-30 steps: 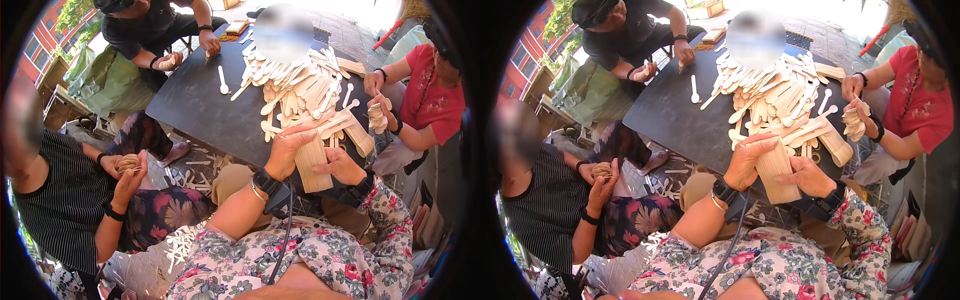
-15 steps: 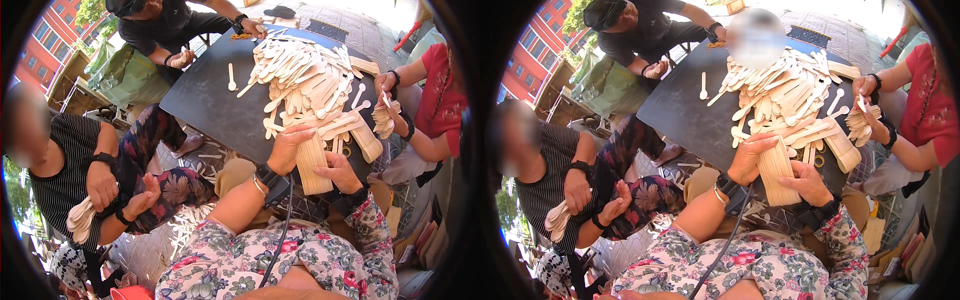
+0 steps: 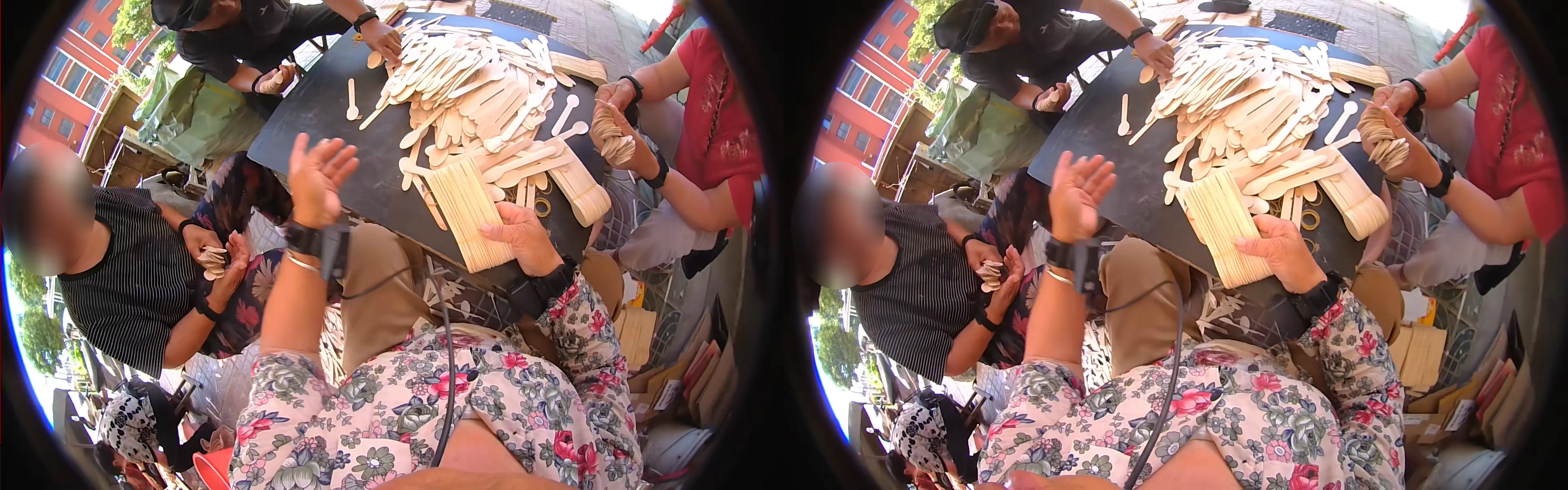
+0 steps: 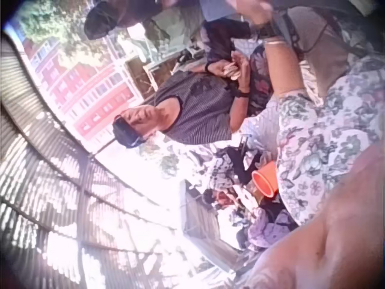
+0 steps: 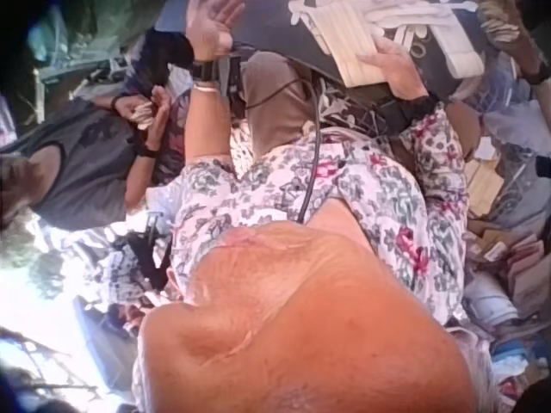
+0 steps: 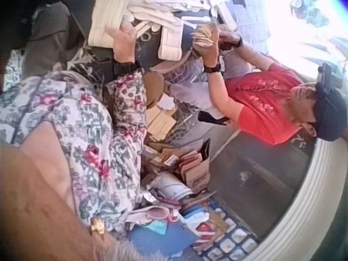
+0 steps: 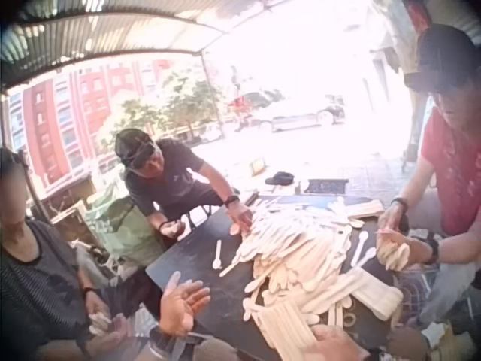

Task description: Bundling wooden sticks together with rubber bands.

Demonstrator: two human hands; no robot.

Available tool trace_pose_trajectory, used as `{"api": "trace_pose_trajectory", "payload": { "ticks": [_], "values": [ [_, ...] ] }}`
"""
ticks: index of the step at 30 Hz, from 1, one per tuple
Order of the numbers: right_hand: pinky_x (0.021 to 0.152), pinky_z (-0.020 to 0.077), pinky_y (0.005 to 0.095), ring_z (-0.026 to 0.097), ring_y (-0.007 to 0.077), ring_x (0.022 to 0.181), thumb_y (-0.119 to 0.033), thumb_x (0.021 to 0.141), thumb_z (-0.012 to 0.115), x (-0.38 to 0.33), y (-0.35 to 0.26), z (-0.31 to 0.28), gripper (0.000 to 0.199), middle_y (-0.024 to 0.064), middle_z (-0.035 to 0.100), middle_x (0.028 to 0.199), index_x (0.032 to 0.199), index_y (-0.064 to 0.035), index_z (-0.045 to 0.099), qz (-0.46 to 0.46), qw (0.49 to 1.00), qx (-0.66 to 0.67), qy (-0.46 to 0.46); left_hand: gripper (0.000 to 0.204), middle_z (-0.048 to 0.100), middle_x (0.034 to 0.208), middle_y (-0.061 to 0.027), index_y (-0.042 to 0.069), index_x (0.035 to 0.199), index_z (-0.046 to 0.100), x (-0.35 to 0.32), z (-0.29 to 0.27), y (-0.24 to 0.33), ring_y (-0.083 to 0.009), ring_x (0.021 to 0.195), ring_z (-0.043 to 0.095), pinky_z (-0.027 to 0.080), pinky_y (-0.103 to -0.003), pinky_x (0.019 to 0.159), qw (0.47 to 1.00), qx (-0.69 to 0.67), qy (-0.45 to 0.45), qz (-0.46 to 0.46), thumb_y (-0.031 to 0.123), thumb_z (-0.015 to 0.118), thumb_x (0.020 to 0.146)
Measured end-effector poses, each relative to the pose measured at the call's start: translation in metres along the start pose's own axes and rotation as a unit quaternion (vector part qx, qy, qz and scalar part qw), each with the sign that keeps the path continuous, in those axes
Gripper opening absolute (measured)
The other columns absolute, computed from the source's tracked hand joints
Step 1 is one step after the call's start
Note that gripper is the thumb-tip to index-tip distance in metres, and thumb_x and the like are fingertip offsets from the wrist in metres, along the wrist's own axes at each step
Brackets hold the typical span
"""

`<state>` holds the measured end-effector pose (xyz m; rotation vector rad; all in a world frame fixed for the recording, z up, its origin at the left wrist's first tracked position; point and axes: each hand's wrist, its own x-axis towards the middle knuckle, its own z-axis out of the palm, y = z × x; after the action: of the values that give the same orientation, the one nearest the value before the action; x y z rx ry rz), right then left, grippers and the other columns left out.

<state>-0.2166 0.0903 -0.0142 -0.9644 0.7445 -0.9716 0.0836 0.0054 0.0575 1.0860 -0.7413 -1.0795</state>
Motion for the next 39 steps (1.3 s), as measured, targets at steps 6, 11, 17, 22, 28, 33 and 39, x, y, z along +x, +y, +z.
{"api": "trace_pose_trajectory", "payload": {
  "ticks": [6,11,17,22,28,33,39],
  "values": [
    [0.079,0.0478,0.0226,0.059,0.0072,0.088,-0.011,0.088,0.067,0.005,0.007,-0.004,0.03,0.0046,0.066,0.102,0.113,0.0055,0.063,-0.018,0.999,-0.037,-0.035,0.039,0.063,0.105,-0.0221,-0.002,0.124,0.044,0.098,-0.126,0.081,-0.0341,0.097,0.067,0.059,-0.044,0.081,0.99,-0.046,0.121,-0.054,0.011,0.06,0.091],
    [0.093,0.0461,0.0273,0.058,0.0123,0.106,-0.008,0.087,0.061,0.003,0.012,-0.022,0.048,0.0081,0.062,0.119,0.132,0.0062,0.05,-0.096,0.991,-0.082,-0.038,0.03,0.066,0.106,-0.0174,-0.002,0.113,0.057,0.021,-0.04,0.022,-0.0307,0.098,0.067,0.058,-0.04,0.082,0.985,0.1,-0.08,-0.116,0.019,0.061,0.092],
    [0.087,0.0462,0.0233,0.059,0.009,0.098,-0.012,0.084,0.071,0.015,0.01,-0.002,0.045,0.0044,0.066,0.108,0.124,0.0031,0.058,-0.103,0.99,0.041,-0.086,0.034,0.067,0.109,-0.0147,-0.003,0.12,0.058,-0.082,0.032,-0.029,-0.0237,0.098,0.067,0.055,-0.034,0.086,0.964,0.025,-0.244,-0.106,0.019,0.063,0.093],
    [0.084,0.0473,0.0238,0.059,0.0078,0.092,-0.011,0.081,0.073,0.012,0.011,-0.014,0.037,0.0034,0.068,0.102,0.114,0.003,0.064,-0.131,0.99,-0.045,-0.033,0.032,0.066,0.116,-0.0104,-0.003,0.121,0.06,-0.093,0.053,-0.047,-0.0195,0.105,0.063,0.05,-0.036,0.095,0.959,0.112,-0.259,-0.034,0.013,0.062,0.094],
    [0.085,0.0471,0.0235,0.059,0.0063,0.091,-0.007,0.08,0.075,0.003,0.009,-0.032,0.035,0.0013,0.069,0.099,0.113,0.0008,0.066,-0.171,0.97,-0.171,0.03,0.031,0.067,0.111,-0.0074,-0.003,0.118,0.063,-0.102,0.067,-0.066,-0.0141,0.099,0.063,0.049,-0.03,0.088,0.929,0.207,-0.304,0.03,0.015,0.065,0.092],
    [0.088,0.0474,0.0241,0.061,0.007,0.093,-0.006,0.079,0.076,-0.003,0.009,-0.035,0.037,0.0023,0.069,0.101,0.113,0.0011,0.066,-0.177,0.973,-0.141,0.049,0.036,0.066,0.111,-0.0084,-0.006,0.12,0.061,-0.105,0.074,-0.062,-0.0134,0.096,0.061,0.047,-0.027,0.082,0.914,0.242,-0.32,0.054,0.018,0.065,0.093],
    [0.089,0.0474,0.0245,0.061,0.0081,0.094,-0.006,0.079,0.076,-0.006,0.013,-0.039,0.038,0.0017,0.068,0.101,0.114,0.0016,0.066,-0.195,0.972,-0.117,0.058,0.038,0.062,0.12,-0.0171,-0.008,0.125,0.055,-0.109,0.083,-0.053,-0.0238,0.113,0.06,0.046,-0.038,0.099,0.917,0.213,-0.324,0.092,0.019,0.056,0.099]
  ]
}}
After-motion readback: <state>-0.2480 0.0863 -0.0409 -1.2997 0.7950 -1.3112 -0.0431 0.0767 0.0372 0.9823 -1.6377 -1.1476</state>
